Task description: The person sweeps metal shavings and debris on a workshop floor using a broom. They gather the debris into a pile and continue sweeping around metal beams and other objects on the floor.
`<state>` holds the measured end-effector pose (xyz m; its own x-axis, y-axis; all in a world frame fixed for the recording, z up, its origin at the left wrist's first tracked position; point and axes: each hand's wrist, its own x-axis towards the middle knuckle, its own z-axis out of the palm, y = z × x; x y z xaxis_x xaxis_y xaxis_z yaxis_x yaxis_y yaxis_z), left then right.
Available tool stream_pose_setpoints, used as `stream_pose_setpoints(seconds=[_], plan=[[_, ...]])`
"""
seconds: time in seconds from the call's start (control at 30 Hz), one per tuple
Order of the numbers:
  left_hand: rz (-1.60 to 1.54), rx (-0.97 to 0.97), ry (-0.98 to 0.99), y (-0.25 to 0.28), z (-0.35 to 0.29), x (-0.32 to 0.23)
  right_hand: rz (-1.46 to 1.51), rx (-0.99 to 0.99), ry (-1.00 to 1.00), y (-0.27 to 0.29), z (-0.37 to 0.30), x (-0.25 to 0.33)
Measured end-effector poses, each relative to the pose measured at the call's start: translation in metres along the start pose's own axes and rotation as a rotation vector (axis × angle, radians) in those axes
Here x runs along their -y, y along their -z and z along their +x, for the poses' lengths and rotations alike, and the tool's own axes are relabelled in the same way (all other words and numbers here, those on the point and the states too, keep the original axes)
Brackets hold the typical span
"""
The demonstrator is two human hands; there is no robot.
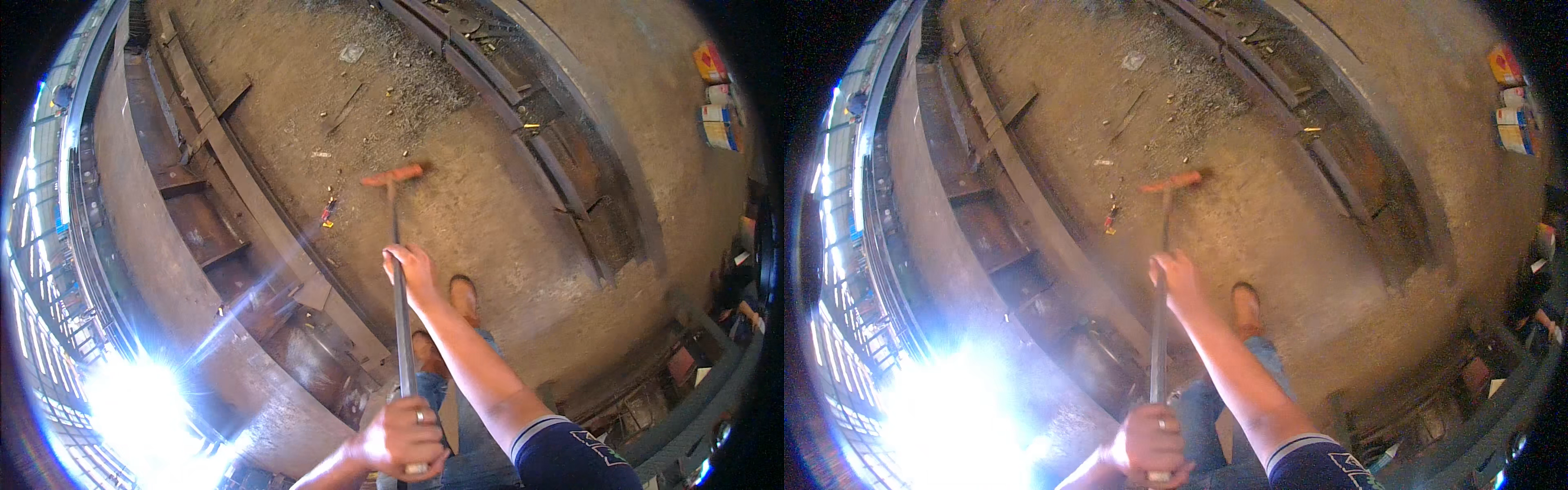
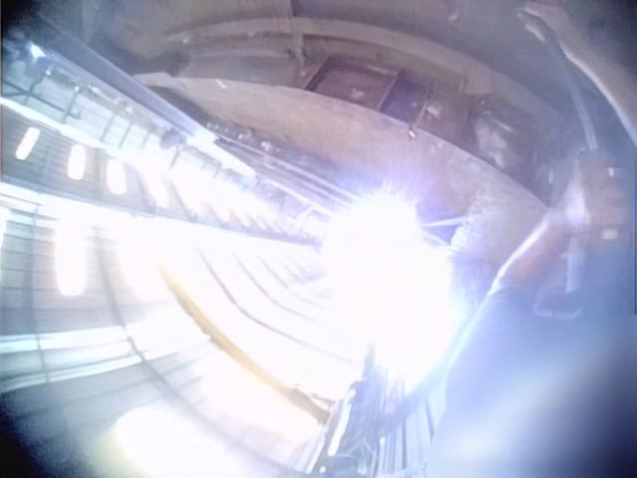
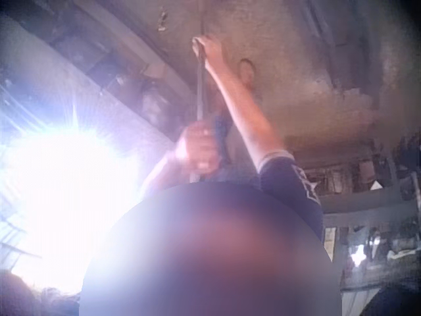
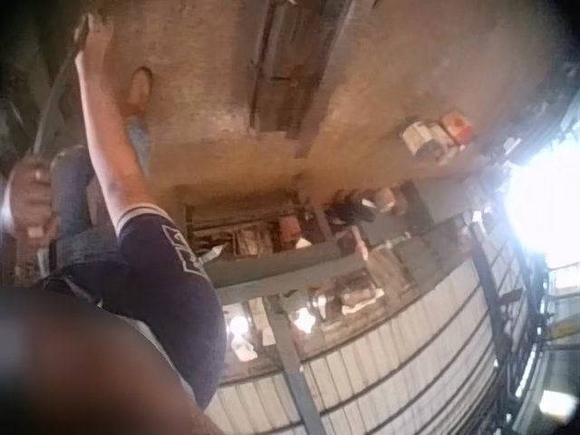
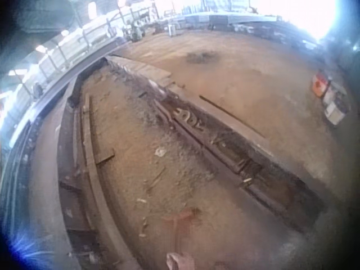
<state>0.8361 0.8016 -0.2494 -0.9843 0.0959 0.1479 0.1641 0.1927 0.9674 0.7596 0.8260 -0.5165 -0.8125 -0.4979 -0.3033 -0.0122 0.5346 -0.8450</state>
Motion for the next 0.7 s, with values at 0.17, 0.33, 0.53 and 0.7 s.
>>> stream_pose_setpoints(seconds=[0.17, 0.33, 0.53, 0.7], plan=[[-0.143, -0.595, -0.127, 0.017, 0.022, -0.039, -0.191, 0.15, -0.056, 0.067, 0.007, 0.049], [-0.558, -1.055, 0.275, 0.028, 0.04, 0.048, -0.647, 0.267, -0.41, 0.113, -0.019, -0.033], [-0.761, -1.035, 0.285, 0.011, 0.094, 0.175, -0.636, -0.109, -0.531, 0.092, 0.036, -0.145], [-0.624, -1.377, 0.261, 0.147, 0.18, 0.202, -0.413, -0.464, -0.434, 0.016, 0.236, -0.071]])
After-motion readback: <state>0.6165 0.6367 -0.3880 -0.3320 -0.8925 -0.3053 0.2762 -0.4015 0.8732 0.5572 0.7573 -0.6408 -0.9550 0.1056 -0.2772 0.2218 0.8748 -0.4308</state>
